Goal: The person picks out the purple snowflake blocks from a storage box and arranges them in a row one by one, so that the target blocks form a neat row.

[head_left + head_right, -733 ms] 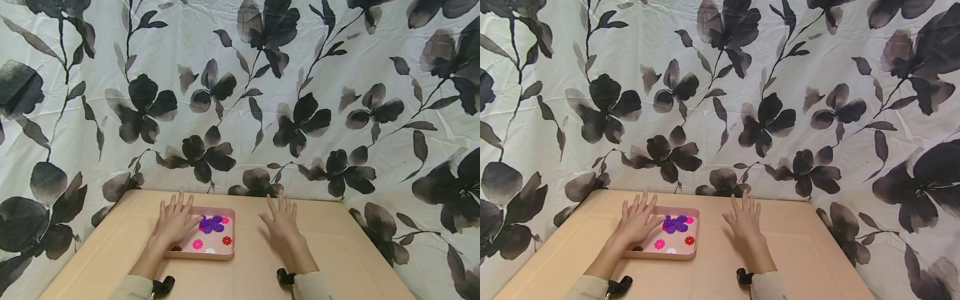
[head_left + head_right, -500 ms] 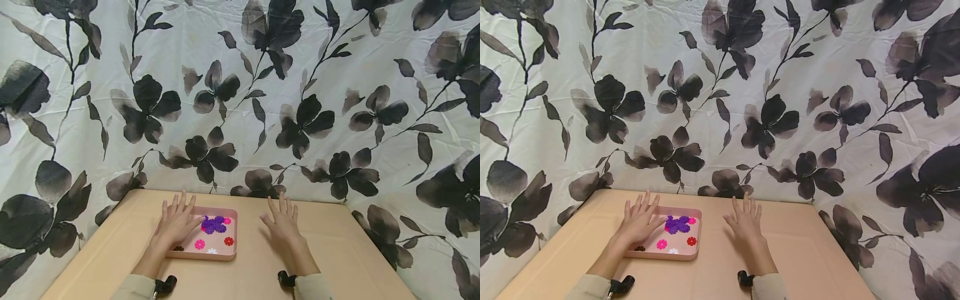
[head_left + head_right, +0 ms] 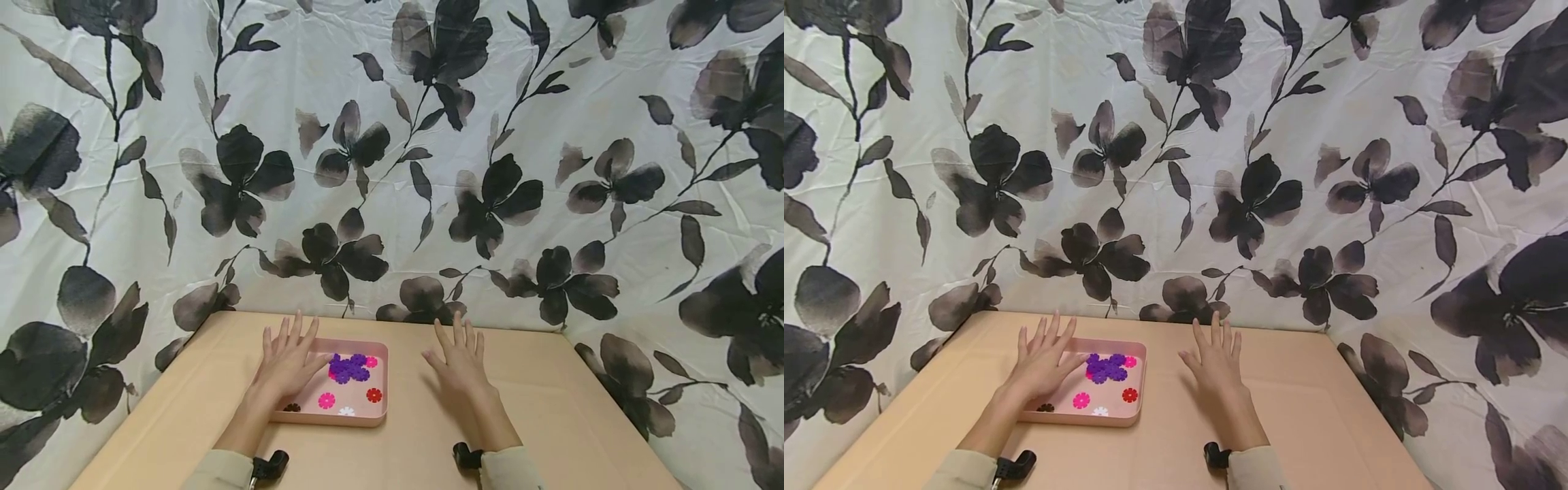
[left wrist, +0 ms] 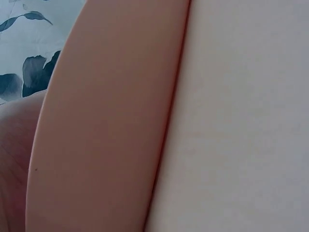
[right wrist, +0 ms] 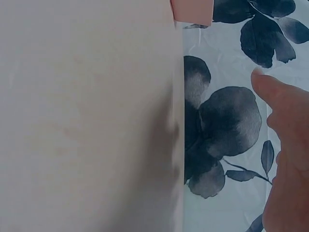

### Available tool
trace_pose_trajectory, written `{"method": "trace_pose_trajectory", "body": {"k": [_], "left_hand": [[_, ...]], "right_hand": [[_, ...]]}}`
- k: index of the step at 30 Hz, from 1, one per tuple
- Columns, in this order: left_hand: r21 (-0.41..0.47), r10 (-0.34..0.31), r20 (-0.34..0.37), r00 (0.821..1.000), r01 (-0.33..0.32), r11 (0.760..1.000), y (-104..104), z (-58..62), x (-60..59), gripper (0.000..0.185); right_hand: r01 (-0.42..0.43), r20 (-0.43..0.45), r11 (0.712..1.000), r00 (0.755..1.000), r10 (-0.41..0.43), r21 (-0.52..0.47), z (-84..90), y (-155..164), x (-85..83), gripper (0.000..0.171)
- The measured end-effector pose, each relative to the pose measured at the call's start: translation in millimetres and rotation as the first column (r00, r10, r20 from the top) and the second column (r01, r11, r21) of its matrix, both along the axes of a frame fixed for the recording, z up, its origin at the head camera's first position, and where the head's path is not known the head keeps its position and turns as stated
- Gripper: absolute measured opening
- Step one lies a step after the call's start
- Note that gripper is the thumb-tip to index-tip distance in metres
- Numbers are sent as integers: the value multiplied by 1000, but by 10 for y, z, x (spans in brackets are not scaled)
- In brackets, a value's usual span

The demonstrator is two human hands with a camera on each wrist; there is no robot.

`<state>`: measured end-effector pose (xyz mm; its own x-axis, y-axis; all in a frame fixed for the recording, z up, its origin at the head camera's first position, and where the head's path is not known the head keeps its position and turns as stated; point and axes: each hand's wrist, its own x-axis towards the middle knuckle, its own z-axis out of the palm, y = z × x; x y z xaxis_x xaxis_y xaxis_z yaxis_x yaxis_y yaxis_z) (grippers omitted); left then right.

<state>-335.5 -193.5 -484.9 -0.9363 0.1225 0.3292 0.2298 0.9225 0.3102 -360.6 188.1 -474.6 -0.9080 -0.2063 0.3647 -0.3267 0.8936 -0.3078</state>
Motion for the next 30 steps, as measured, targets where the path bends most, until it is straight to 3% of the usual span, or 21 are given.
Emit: {"method": "trace_pose_trajectory", "body": {"k": [3,8,13,17,21,27,30], "left_hand": [[73,-14,17,1000,12,997,-59,31,3,88],[198,-51,22,998,46,979,-253,103,2,88],[292,-134,75,988,106,951,-537,116,2,82],[452,-198,166,966,104,886,-757,17,20,68],[542,-206,217,954,58,838,-878,-139,37,54],[598,-184,227,956,12,801,-908,-243,29,59],[610,-193,219,956,20,792,-916,-238,26,58]], "right_hand": [[-7,-30,1000,1000,7,-17,11,-23,-6,77],[-59,-164,994,985,42,-97,65,-126,-18,70],[-152,-227,959,969,97,-241,148,-306,-9,57],[-233,-171,906,968,183,-354,147,-462,-6,47],[-286,-87,866,957,275,-409,87,-615,21,38],[-223,145,860,936,320,-460,17,-839,117,29],[-256,152,850,921,359,-460,-6,-963,89,30]]}}
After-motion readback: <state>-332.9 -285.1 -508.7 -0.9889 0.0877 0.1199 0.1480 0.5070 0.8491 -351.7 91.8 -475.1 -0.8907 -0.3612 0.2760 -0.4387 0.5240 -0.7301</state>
